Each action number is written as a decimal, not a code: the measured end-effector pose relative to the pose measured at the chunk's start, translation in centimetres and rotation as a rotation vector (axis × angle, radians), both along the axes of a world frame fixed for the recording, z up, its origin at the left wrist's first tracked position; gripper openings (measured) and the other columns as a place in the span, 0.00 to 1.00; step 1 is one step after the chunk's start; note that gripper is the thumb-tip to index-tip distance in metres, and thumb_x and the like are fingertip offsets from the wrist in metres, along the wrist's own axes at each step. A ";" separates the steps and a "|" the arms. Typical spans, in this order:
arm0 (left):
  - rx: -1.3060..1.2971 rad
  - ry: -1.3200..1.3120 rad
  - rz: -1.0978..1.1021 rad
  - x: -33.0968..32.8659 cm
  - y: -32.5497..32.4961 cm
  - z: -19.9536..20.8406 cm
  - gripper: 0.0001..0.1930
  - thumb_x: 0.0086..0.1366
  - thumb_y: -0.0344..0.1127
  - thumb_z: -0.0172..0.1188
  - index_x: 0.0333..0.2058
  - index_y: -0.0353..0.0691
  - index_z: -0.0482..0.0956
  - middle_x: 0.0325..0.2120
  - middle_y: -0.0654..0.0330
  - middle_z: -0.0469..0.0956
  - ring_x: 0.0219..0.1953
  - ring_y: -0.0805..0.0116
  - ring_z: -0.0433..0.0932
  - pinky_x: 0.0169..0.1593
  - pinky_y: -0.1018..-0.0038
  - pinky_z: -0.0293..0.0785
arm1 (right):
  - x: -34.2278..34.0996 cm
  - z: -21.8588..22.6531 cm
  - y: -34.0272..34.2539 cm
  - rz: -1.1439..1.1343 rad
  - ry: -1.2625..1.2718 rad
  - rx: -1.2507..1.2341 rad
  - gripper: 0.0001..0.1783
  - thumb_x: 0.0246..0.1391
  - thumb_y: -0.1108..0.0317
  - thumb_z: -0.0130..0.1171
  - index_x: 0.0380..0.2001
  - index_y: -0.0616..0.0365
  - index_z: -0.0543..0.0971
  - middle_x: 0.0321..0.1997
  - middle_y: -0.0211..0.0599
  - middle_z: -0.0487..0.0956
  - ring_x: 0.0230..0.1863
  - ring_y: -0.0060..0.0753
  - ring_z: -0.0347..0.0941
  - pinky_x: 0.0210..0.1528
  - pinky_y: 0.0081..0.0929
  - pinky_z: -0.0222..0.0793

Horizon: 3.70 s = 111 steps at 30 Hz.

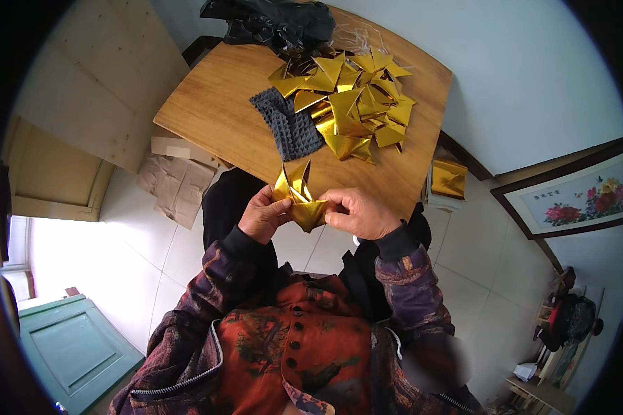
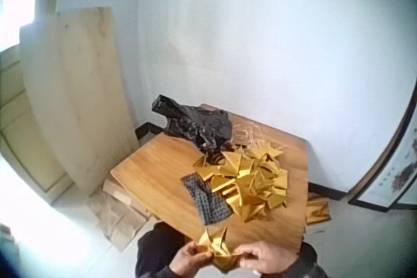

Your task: The person folds a gold-colored sheet of paper into a triangular packet by hand, pressing creases and tucking flaps. They repeat the process with additional sheets, stacking the finished packets on the table.

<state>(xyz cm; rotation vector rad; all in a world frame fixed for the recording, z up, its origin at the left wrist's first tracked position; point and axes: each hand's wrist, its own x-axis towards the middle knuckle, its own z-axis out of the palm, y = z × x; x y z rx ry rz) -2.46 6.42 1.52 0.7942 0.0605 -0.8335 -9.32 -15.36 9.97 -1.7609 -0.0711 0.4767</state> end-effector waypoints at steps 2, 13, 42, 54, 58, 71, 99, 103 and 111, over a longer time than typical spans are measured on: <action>0.013 0.019 0.042 -0.2 -0.1 0.4 0.18 0.63 0.22 0.58 0.51 0.40 0.67 0.41 0.59 0.76 0.40 0.66 0.80 0.45 0.69 0.79 | 0.1 0.2 0.4 0.017 -0.041 -0.044 0.12 0.51 0.70 0.55 0.39 0.64 0.76 0.26 0.25 0.70 0.29 0.17 0.64 0.34 0.21 0.64; -0.164 -0.037 0.124 -0.6 -1.0 1.7 0.36 0.57 0.15 0.48 0.65 0.42 0.54 0.56 0.51 0.67 0.55 0.56 0.71 0.60 0.58 0.67 | 0.1 -1.1 0.2 -0.123 0.127 0.185 0.11 0.62 0.62 0.54 0.36 0.61 0.73 0.32 0.25 0.74 0.32 0.17 0.68 0.35 0.18 0.68; -0.422 0.054 0.157 3.4 -3.1 1.2 0.26 0.55 0.25 0.56 0.55 0.34 0.68 0.51 0.59 0.75 0.54 0.62 0.72 0.62 0.63 0.62 | 5.2 0.6 -3.3 -0.574 -0.436 -0.198 0.11 0.55 0.70 0.63 0.24 0.60 0.72 0.23 0.22 0.72 0.25 0.13 0.63 0.28 0.17 0.62; -0.380 0.078 0.069 2.2 -3.2 0.5 0.28 0.56 0.26 0.55 0.58 0.35 0.66 0.53 0.57 0.74 0.55 0.59 0.71 0.63 0.60 0.62 | 1.3 -1.9 1.1 -0.400 -0.193 -0.071 0.10 0.54 0.69 0.63 0.25 0.58 0.72 0.23 0.23 0.71 0.26 0.14 0.64 0.29 0.19 0.63; -0.397 0.084 0.021 2.2 -2.7 0.2 0.28 0.56 0.26 0.54 0.58 0.36 0.66 0.54 0.56 0.73 0.56 0.58 0.71 0.62 0.56 0.64 | 2.1 -2.0 -0.1 -0.472 -0.336 -0.266 0.11 0.52 0.66 0.64 0.27 0.61 0.74 0.24 0.33 0.73 0.28 0.26 0.69 0.33 0.25 0.66; -0.351 0.089 0.132 2.8 -2.8 -1.0 0.28 0.54 0.24 0.54 0.57 0.33 0.66 0.51 0.57 0.75 0.55 0.60 0.71 0.63 0.59 0.64 | 4.2 -2.5 -2.0 -0.518 -0.411 -1.147 0.14 0.43 0.65 0.69 0.27 0.57 0.73 0.32 0.39 0.77 0.41 0.46 0.71 0.41 0.43 0.66; -0.330 0.157 0.081 2.6 -3.6 -1.0 0.23 0.55 0.21 0.47 0.51 0.34 0.70 0.48 0.56 0.76 0.49 0.62 0.74 0.58 0.64 0.67 | 5.8 -6.3 -4.6 -0.756 0.010 -0.503 0.14 0.55 0.62 0.63 0.27 0.63 0.74 0.23 0.34 0.76 0.25 0.23 0.72 0.28 0.21 0.67; -0.330 0.134 0.065 2.7 -3.1 -0.7 0.23 0.55 0.21 0.46 0.51 0.34 0.70 0.49 0.56 0.76 0.50 0.61 0.74 0.59 0.63 0.67 | 3.5 -4.8 -5.0 -0.666 0.051 -0.050 0.08 0.55 0.69 0.61 0.26 0.59 0.73 0.22 0.29 0.76 0.23 0.16 0.70 0.25 0.16 0.65; -0.349 0.119 0.015 1.7 -4.1 -0.5 0.24 0.56 0.26 0.51 0.54 0.34 0.68 0.50 0.54 0.75 0.52 0.57 0.74 0.59 0.58 0.68 | -0.2 0.0 -0.8 -0.259 -0.191 -0.365 0.07 0.52 0.76 0.61 0.27 0.60 0.71 0.22 0.28 0.73 0.23 0.19 0.67 0.27 0.21 0.64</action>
